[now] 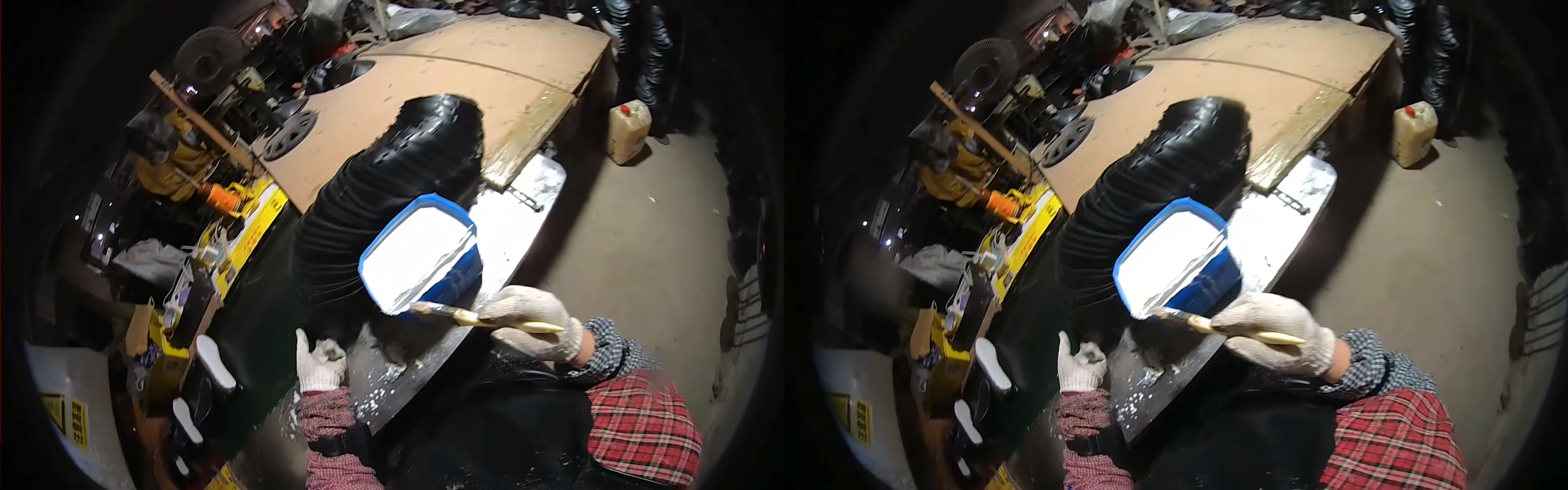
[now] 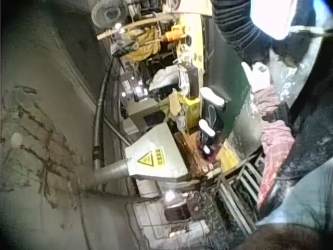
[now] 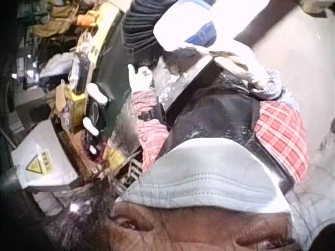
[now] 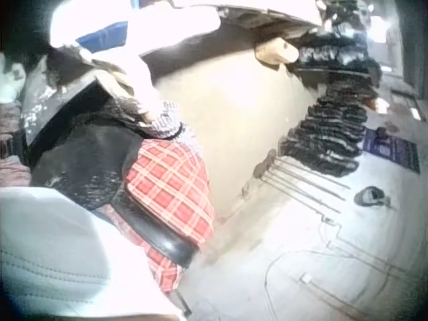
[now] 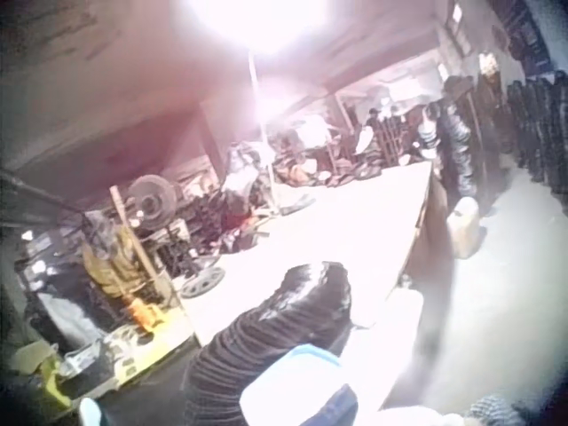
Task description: Applying adhesive to shoe soles and uppers using a brush in a factory environment.
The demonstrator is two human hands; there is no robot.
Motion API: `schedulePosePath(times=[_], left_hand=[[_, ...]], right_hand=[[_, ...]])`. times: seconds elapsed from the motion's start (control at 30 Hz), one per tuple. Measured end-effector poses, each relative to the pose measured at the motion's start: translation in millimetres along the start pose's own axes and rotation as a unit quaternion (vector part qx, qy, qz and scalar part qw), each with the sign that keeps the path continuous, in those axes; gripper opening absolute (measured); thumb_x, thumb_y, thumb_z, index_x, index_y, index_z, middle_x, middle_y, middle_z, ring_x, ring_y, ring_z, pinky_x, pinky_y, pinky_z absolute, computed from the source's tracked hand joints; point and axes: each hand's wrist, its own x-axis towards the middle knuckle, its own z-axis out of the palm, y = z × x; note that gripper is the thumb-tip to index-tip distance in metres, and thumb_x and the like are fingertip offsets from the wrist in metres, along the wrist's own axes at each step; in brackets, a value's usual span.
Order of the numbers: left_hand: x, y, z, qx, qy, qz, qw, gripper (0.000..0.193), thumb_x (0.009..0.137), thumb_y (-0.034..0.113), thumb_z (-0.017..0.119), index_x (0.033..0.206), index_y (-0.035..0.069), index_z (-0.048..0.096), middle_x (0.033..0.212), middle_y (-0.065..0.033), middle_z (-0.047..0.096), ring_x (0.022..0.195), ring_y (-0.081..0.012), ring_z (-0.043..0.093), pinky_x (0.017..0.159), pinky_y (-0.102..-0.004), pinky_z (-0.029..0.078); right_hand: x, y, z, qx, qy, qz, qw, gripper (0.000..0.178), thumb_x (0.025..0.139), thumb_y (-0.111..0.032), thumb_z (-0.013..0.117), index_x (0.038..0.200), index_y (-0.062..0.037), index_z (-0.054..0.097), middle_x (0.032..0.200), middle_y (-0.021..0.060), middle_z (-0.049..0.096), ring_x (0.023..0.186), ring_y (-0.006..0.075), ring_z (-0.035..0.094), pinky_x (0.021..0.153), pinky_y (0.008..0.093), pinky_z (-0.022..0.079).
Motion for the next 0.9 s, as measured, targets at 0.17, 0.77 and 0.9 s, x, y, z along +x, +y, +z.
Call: schedulePosePath(times=[0.17, 0.77, 0.9], left_hand=[[-5.5, -24.1, 14.5, -0.133, 0.007, 0.066, 0.989, 0.041, 0.088, 0.043, 0.071, 0.064, 0.015, 0.052, 0.052, 0.0062, 0.046, 0.040, -0.0047, 0.041, 0.038, -0.0189, 0.036], [-244.1, 14.8, -68.1, 0.807, -0.058, 0.286, 0.513, 0.029, 0.088, 0.017, 0.069, 0.113, 0.003, 0.065, 0.099, -0.0094, 0.069, 0.093, -0.0180, 0.064, 0.083, -0.0302, 0.051], [-249.6, 14.5, -91.6, 0.661, 0.037, 0.414, 0.625, 0.039, 0.082, 0.018, 0.071, 0.117, 0.002, 0.060, 0.105, -0.0095, 0.061, 0.093, -0.0214, 0.060, 0.085, -0.0344, 0.049]], right_hand=[[3.6, 9.1, 5.5, 0.042, -0.023, -0.023, 0.999, 0.031, 0.086, -0.001, 0.069, 0.116, -0.0027, 0.065, 0.098, 0.0120, 0.065, 0.088, 0.0256, 0.064, 0.078, 0.0336, 0.052], [101.5, 26.9, 14.4, -0.292, 0.042, -0.007, 0.955, 0.027, 0.087, -0.037, 0.070, 0.083, -0.0104, 0.068, 0.075, 0.0128, 0.067, 0.071, 0.0302, 0.068, 0.062, 0.0363, 0.054], [90.7, 4.4, 13.9, -0.195, 0.087, -0.032, 0.976, 0.018, 0.087, -0.027, 0.071, 0.091, -0.0098, 0.068, 0.079, 0.0120, 0.067, 0.075, 0.0290, 0.068, 0.066, 0.0355, 0.055]])
